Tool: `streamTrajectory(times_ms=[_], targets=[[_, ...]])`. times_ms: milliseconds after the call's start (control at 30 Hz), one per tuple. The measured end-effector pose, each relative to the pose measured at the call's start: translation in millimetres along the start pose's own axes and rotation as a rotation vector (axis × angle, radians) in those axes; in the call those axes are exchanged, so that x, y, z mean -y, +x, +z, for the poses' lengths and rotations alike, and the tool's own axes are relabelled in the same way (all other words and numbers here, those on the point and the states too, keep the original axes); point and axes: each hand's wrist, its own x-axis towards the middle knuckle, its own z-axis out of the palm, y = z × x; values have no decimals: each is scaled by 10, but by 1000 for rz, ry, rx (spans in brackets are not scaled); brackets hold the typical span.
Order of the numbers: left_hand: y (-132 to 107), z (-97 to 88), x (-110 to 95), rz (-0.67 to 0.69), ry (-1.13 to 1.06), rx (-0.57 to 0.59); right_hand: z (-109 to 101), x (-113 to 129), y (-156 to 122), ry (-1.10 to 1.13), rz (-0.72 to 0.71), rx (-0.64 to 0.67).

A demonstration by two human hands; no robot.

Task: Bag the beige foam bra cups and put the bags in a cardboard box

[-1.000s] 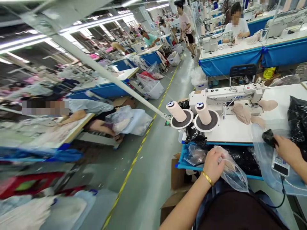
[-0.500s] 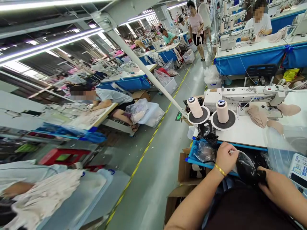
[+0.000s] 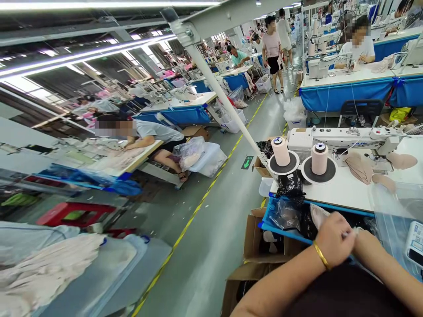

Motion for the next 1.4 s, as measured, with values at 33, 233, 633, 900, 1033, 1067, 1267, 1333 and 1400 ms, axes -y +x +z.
streamTrajectory(times_ms=[33, 233, 633, 900, 1033, 1067, 1267, 1333, 1400], targets=[[-60, 14, 26, 27, -21, 46, -8, -33, 27, 13, -4, 7], [-233, -224, 196, -2, -83, 81, -261, -60, -162, 428, -86, 38], [-211, -292, 107, 226, 135, -91, -395, 373, -275, -41, -479, -488], [-343, -837, -38, 194, 59, -440, -410, 104, -308, -146, -563, -604], [-414, -1191, 137, -46, 13, -534, -410, -9, -251, -119, -519, -609], [-417, -1252, 209, -103, -9, -548, -411, 62, -227, -94, -495, -602], [-480, -1638, 685, -275, -38, -751, -228, 817, 38, 81, -504, -424], [-584, -1778, 806, -306, 13, -799, -37, 941, 160, 70, -504, -187], [-730, -1835, 885, -325, 101, -873, 185, 953, 260, 38, -503, 45]])
